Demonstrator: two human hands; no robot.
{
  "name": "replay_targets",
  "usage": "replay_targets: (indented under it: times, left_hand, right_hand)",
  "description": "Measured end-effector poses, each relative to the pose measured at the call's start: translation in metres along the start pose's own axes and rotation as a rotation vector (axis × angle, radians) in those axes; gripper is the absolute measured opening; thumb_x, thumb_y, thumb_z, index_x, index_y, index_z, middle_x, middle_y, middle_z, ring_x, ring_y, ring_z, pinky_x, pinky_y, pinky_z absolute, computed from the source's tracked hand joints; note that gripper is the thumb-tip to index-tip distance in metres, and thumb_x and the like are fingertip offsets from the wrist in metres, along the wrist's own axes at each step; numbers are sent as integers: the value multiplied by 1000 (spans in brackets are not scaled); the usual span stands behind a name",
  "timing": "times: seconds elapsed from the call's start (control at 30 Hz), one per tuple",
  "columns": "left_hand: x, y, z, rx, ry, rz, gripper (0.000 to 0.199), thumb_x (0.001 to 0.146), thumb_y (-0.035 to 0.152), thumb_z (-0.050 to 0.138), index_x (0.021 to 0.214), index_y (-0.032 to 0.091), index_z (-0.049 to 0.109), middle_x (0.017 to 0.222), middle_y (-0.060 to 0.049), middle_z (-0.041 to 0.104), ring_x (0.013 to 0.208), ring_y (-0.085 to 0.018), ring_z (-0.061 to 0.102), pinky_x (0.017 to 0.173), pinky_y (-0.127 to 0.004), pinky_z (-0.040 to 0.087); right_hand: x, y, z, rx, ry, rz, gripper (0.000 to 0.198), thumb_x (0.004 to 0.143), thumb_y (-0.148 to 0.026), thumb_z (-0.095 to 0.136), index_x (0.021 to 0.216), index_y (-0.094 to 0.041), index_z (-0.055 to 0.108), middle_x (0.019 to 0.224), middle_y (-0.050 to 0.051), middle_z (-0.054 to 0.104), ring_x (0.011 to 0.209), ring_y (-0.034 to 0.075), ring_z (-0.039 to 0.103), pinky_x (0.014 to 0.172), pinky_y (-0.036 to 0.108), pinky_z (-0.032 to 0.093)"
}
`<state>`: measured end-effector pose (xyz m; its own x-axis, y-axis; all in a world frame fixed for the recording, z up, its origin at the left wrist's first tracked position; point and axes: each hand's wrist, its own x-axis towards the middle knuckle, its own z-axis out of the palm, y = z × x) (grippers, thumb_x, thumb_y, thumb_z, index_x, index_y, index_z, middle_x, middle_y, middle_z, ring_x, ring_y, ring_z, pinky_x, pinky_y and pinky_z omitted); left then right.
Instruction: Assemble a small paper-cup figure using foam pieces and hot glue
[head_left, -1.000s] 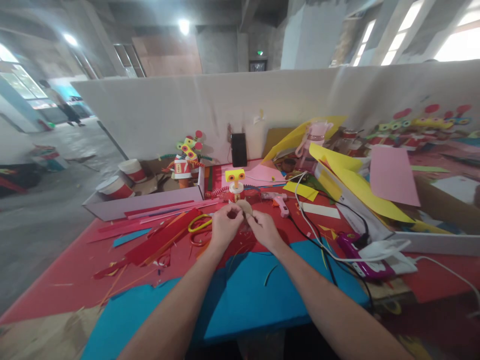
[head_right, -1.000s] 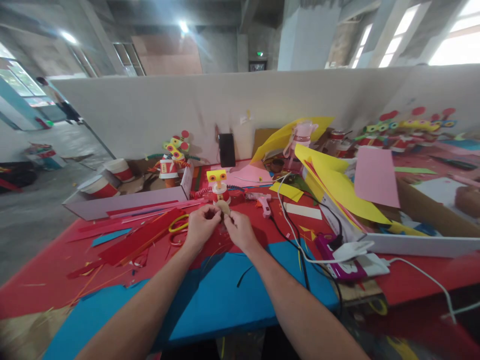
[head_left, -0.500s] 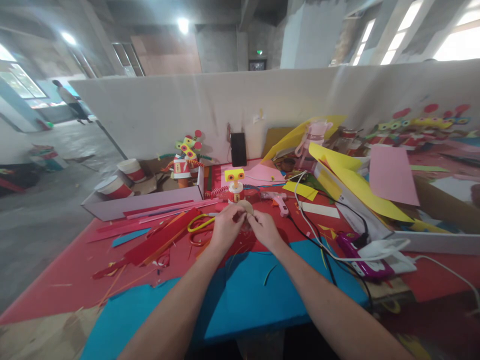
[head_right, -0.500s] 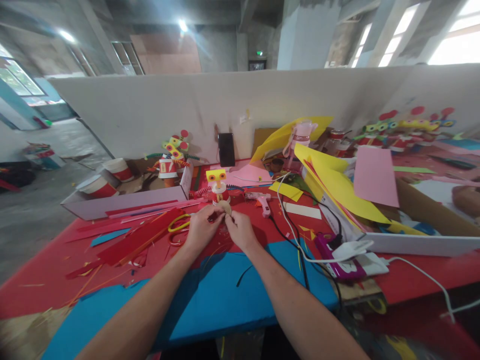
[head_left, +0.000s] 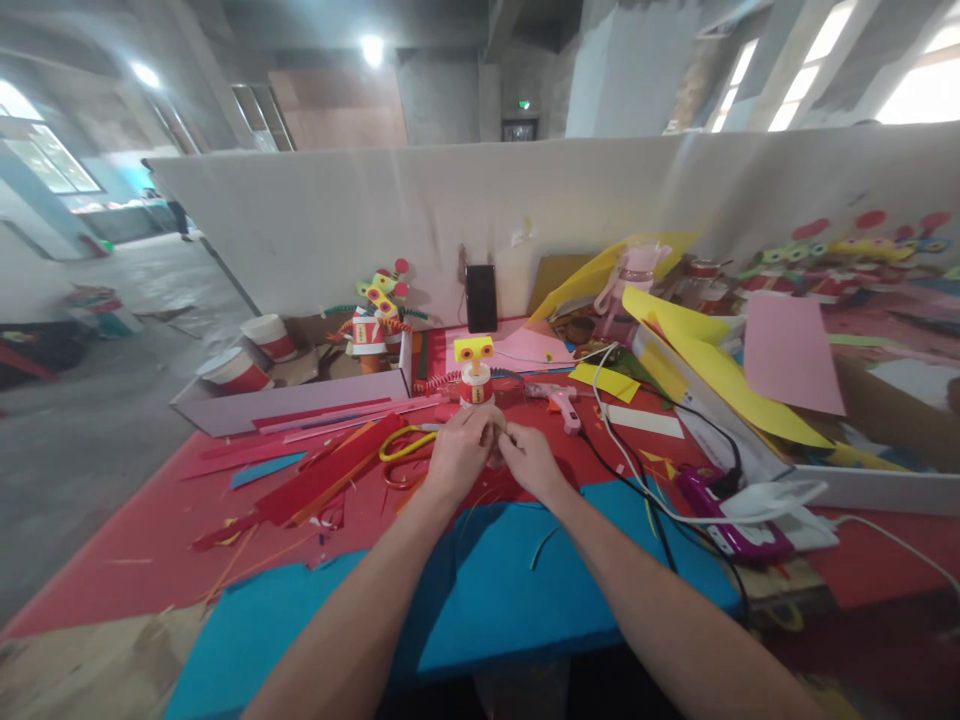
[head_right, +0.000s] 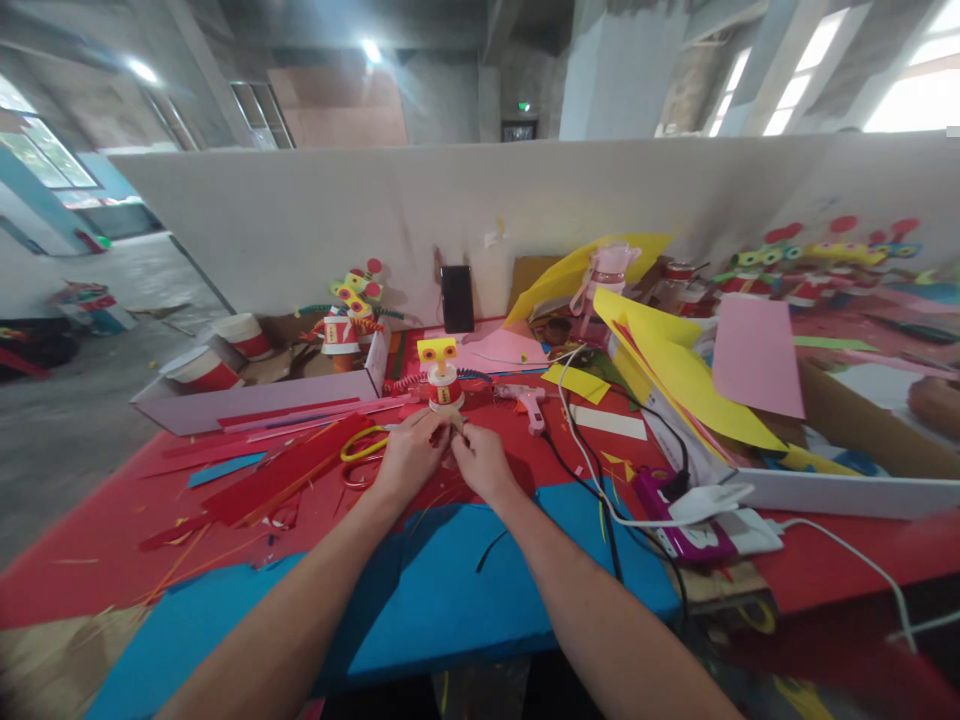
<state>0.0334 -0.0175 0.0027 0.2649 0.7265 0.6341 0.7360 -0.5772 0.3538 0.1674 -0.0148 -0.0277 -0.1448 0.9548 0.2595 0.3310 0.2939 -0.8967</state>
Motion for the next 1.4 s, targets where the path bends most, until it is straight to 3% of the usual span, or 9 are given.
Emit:
replay_targets:
  times: [0.2,0.37,0.47,0.67,0.83,1.03,1.4]
  left_hand:
    - [1,-8,3,-229,110,-295,9,71,11,57,68,18,63,64,2,63,60,-11,56,59,-22,43]
    - [3,-26,3,-617,3,-427,14,76,27,59,75,16,67,68,-2,68,60,-13,61,60,-24,49]
    - [4,-30,2,-703,-4,-458,16,76,30,60,78,16,68,67,-2,67,58,-12,60,58,-24,50]
    - [4,-23,-1,-624,-4,-361,16,78,22,55,87,16,67,76,-3,69,67,-13,63,65,-24,50]
    - [4,-17,-3,-371,48,-203,11,79,19,58,83,18,68,79,-3,70,69,-13,62,65,-25,49]
    - [2,-16,-3,-247,9,-67,11,80,13,58,81,20,67,80,-3,68,75,-14,61,71,-25,48]
    - [0,-21,2,-148,-2,136,16,87,18,53,84,20,68,86,-5,68,81,-14,61,75,-27,50]
  right_hand:
    - [0,-2,3,184,7,74,26,83,-37,46,67,-18,55,59,2,63,54,16,61,51,24,46]
    - [3,1,2,348,42,191,28,80,-42,50,73,-16,60,55,3,64,55,20,66,55,29,53]
    - [4,2,1,386,69,204,30,78,-44,53,76,-16,61,55,3,64,55,20,66,58,31,55]
    - [6,-3,-2,503,121,211,34,76,-46,55,85,-14,62,64,4,66,58,16,64,63,32,57]
    - [5,-5,-1,511,72,199,34,73,-46,59,85,-14,63,74,5,68,61,16,65,66,32,57]
    - [4,-5,0,515,13,177,29,74,-38,59,91,-16,65,86,6,71,71,19,68,71,35,58]
    - [5,3,-3,137,-13,54,24,77,-20,48,90,-17,68,77,1,70,71,18,63,63,27,50]
